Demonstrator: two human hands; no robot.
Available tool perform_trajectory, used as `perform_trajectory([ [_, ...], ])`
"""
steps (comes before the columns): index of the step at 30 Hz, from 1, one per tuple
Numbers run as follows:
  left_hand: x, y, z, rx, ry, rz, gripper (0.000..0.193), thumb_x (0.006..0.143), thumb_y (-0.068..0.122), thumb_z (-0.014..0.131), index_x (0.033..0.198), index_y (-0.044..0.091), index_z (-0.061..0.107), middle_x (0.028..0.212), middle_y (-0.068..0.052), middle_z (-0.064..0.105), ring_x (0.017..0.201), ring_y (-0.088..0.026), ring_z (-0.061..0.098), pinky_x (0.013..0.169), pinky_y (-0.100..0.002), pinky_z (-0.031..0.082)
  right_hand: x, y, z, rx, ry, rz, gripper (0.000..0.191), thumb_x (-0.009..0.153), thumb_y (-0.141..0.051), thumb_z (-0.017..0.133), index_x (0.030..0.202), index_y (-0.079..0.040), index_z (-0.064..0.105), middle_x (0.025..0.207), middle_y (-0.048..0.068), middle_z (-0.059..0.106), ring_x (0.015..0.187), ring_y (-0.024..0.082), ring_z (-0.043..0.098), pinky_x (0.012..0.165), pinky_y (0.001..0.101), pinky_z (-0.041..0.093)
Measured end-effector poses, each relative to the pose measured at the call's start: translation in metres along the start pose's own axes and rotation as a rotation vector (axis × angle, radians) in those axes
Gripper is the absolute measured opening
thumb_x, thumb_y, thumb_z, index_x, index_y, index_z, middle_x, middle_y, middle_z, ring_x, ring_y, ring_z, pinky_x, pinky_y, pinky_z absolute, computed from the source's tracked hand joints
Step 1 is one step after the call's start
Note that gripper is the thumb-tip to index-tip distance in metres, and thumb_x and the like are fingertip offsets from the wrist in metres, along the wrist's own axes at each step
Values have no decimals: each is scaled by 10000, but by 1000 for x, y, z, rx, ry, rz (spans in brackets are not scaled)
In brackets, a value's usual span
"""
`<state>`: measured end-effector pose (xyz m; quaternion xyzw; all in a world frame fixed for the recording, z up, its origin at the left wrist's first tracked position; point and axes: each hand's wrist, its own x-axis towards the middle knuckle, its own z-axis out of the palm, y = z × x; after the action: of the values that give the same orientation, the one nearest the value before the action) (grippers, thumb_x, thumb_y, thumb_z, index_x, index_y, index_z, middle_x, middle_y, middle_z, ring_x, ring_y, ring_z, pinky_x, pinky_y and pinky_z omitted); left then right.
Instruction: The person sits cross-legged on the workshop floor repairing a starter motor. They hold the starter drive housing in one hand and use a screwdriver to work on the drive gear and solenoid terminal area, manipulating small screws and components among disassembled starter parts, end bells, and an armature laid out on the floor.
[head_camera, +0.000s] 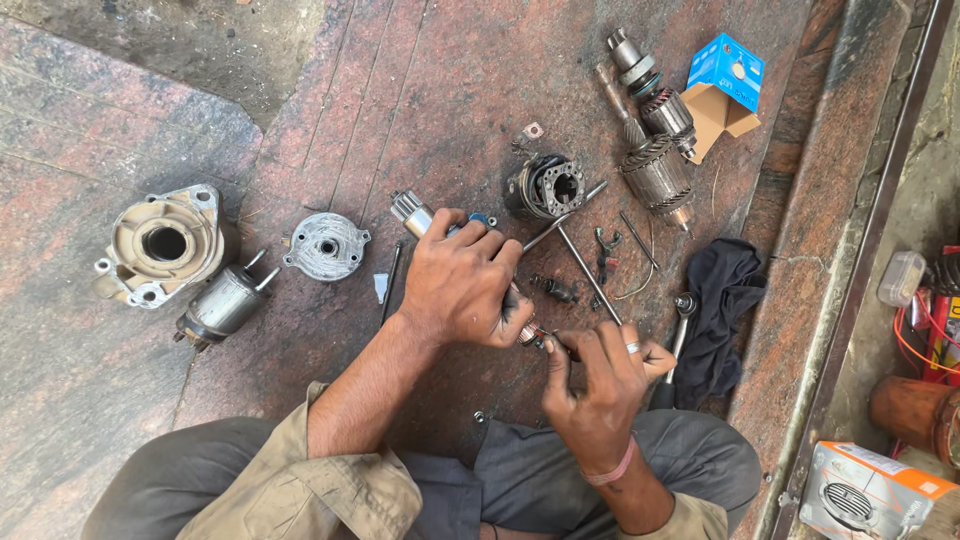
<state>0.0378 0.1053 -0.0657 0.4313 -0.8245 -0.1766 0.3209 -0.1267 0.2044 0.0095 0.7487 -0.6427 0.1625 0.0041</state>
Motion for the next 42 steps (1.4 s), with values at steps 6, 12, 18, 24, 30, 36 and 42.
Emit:
perform_trajectory([
  [6, 1, 2, -1, 0, 7, -2, 434, 679, 486, 678, 796, 68, 655, 749, -114, 675, 805, -292, 647, 949, -483, 442, -2, -5, 8, -16, -1, -19, 97, 806, -106, 721, 853, -107, 637, 785, 40, 523, 777, 240, 508, 833, 450, 241],
  [12, 2, 4, -1, -31, 45, -3, 360, 661, 424, 677, 752, 79, 632, 745, -119, 662, 794, -303, 648, 950, -491, 454, -7, -5, 20, 53, 70, 0, 83, 824, -81, 678, 855, -99, 603, 821, 60, 529, 815, 269, 509, 859, 435, 263],
  [18, 3, 6, -1, -33, 70, -1, 321, 649, 383, 664, 763, 85, 632, 744, -121, 656, 779, -300, 646, 928, -488, 459, -4, -3, 20, 166, 61, 75, 138, 859, -89, 707, 838, -94, 571, 821, 68, 519, 826, 274, 509, 863, 424, 290],
  [24, 6, 7, -6, -14, 21, 22, 357, 665, 417, 681, 761, 78, 622, 733, -115, 654, 777, -305, 648, 910, -484, 458, 8, 2, -13, 19, -73, -93, 145, 775, -133, 731, 830, -111, 599, 829, 61, 530, 856, 274, 547, 823, 452, 280],
  [30, 4, 6, -4, -25, 52, 23, 362, 664, 408, 679, 805, 77, 635, 750, -111, 657, 781, -300, 647, 913, -483, 455, 10, 0, -18, -20, -86, -108, 148, 789, -136, 741, 833, -113, 602, 842, 57, 535, 859, 259, 548, 830, 457, 282],
  [36, 4, 9, -1, -10, 65, 9, 336, 642, 387, 671, 755, 77, 612, 746, -119, 653, 781, -308, 647, 919, -487, 458, 0, -1, 2, 31, 4, -67, 159, 771, -93, 714, 785, -104, 556, 785, 72, 508, 826, 281, 547, 827, 460, 287],
  [42, 4, 12, -3, -31, 70, 2, 321, 664, 376, 665, 786, 81, 629, 737, -110, 641, 777, -301, 638, 942, -494, 458, -4, 1, 19, 241, 68, 20, 123, 841, -23, 678, 832, -67, 563, 811, 110, 550, 804, 338, 529, 798, 425, 324],
])
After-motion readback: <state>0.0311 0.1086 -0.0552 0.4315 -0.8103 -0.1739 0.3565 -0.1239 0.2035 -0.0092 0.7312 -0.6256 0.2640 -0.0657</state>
